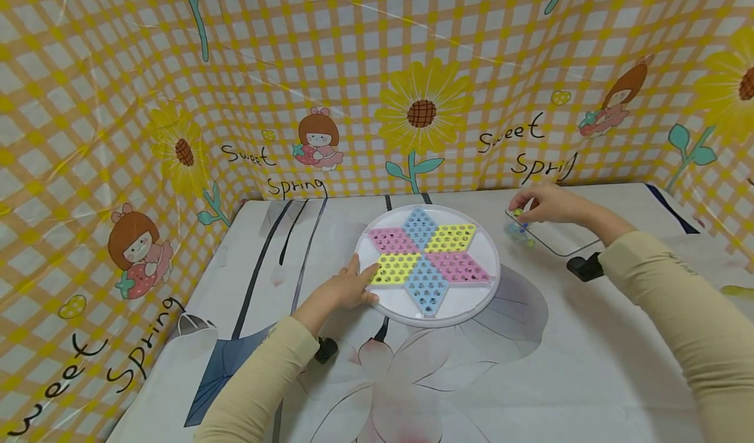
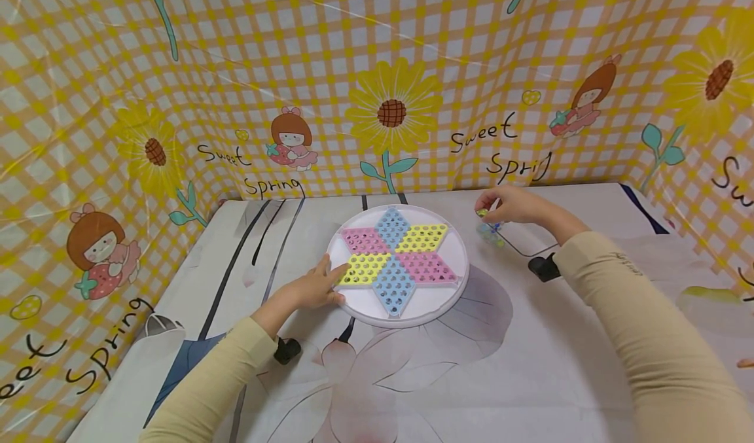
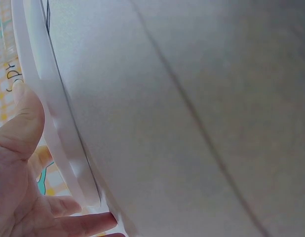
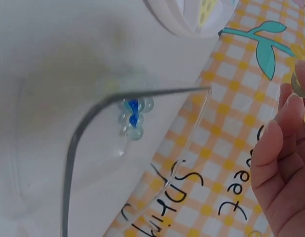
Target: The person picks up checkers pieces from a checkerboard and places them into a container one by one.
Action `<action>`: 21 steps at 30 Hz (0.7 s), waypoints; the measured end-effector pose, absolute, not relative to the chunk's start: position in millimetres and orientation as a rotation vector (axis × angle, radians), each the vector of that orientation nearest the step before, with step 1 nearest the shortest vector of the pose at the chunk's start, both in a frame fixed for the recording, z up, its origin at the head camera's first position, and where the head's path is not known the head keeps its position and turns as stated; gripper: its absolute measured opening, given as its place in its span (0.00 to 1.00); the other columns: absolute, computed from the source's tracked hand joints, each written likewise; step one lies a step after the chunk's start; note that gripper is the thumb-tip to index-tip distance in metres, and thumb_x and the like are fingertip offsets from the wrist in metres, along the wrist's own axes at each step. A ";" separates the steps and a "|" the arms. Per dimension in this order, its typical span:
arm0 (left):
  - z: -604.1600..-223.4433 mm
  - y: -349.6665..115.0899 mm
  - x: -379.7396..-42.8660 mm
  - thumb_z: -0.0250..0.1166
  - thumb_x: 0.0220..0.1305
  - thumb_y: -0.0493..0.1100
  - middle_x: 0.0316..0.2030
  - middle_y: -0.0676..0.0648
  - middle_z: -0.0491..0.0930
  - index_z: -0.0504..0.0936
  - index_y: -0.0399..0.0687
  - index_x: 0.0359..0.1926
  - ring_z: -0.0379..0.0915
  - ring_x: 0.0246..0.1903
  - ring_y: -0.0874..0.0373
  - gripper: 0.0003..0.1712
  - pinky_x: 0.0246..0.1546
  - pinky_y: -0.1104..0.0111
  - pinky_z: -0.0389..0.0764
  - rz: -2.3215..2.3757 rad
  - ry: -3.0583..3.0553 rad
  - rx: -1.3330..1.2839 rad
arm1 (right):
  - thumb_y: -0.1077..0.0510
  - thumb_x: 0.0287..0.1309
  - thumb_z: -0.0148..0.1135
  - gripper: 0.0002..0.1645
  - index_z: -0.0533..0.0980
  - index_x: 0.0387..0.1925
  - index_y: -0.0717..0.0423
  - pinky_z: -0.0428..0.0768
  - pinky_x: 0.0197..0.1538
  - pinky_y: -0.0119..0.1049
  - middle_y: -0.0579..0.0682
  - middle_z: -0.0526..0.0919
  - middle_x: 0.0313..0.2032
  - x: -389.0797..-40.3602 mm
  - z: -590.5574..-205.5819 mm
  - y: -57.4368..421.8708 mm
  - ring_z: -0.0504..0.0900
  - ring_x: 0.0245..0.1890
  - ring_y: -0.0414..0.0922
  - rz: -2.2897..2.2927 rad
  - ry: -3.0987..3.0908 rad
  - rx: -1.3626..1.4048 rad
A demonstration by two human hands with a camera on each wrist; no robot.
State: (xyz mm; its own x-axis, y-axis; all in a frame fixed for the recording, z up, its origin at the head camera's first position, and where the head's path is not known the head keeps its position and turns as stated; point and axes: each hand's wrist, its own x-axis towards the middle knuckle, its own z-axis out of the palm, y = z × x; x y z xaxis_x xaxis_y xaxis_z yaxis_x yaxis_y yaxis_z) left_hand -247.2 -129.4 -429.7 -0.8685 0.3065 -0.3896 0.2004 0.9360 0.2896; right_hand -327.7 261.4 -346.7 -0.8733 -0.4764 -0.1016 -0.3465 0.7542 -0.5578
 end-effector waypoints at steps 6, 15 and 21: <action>-431.3 -129.0 -248.2 0.56 0.59 0.58 0.70 0.35 0.32 0.49 0.60 0.71 0.42 0.67 0.35 0.42 0.61 0.45 0.56 0.331 2.657 0.366 | 0.59 0.55 0.61 0.14 0.75 0.42 0.62 0.75 0.32 0.35 0.55 0.74 0.38 -330.7 -344.7 272.2 0.74 0.32 0.44 -0.789 2.736 -0.586; -432.2 -129.3 -248.8 0.56 0.59 0.58 0.70 0.37 0.31 0.49 0.61 0.71 0.40 0.67 0.35 0.42 0.61 0.44 0.55 0.337 2.655 0.343 | 0.61 0.56 0.60 0.13 0.74 0.42 0.63 0.73 0.31 0.37 0.54 0.76 0.37 -338.6 -344.4 287.5 0.73 0.30 0.43 -0.770 2.766 -0.537; -432.7 -129.6 -249.4 0.56 0.59 0.58 0.70 0.36 0.32 0.49 0.61 0.71 0.41 0.67 0.35 0.42 0.62 0.45 0.55 0.340 2.660 0.347 | 0.63 0.55 0.60 0.13 0.74 0.42 0.65 0.74 0.31 0.38 0.56 0.77 0.38 -343.7 -345.1 294.7 0.74 0.32 0.45 -0.754 2.777 -0.522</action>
